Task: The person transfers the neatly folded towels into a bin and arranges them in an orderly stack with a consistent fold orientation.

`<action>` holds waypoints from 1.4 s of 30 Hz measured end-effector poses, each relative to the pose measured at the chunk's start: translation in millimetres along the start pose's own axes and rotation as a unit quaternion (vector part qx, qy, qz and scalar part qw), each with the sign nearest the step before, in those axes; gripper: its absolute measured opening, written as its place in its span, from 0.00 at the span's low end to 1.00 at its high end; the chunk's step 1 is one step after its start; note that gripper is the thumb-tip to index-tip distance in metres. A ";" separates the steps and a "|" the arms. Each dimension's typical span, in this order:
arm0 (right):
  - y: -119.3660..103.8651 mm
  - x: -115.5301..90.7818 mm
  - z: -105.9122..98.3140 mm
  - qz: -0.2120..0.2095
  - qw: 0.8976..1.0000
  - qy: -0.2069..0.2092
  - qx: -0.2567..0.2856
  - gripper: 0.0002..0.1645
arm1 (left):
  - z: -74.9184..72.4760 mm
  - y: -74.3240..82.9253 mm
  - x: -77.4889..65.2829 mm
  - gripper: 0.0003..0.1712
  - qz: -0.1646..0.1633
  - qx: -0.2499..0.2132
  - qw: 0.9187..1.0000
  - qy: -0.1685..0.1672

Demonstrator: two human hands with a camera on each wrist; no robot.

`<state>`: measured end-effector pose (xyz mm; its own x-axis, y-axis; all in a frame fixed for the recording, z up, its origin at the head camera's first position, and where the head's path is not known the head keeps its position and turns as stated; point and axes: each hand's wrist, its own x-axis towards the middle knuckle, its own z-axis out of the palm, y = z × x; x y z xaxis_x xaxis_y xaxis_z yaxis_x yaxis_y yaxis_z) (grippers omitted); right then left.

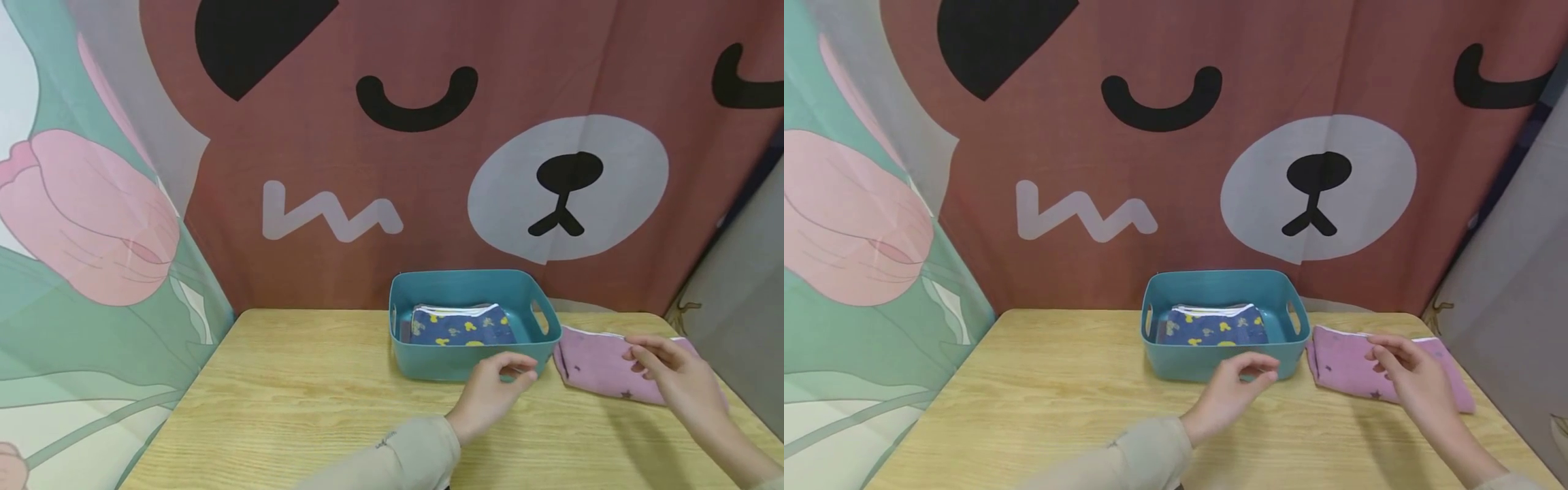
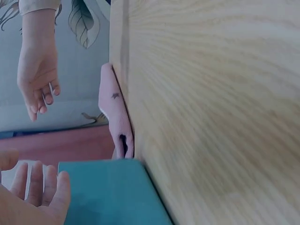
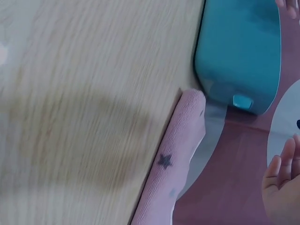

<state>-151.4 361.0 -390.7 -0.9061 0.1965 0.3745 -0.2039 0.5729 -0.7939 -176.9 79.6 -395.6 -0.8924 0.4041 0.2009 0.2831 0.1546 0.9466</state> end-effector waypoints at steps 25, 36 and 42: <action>48.8 -4.7 -39.3 0.007 0.996 0.063 -0.062 0.24 | 57.0 -27.9 26.2 0.13 -0.061 0.045 0.997 0.024; 70.9 -2.4 -54.3 0.042 0.998 0.055 -0.002 0.25 | 79.7 -42.6 31.0 0.16 -0.079 0.072 0.993 0.043; 79.3 1.2 -58.6 0.054 0.998 0.043 -0.003 0.26 | 94.0 -44.8 38.9 0.22 -0.102 0.121 0.986 0.051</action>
<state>-146.9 453.3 -425.1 -0.8878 0.3249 0.3259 -0.1033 0.5493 -0.8292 -191.3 173.2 -454.0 -0.9666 0.2516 0.0492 0.1594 0.4394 0.8841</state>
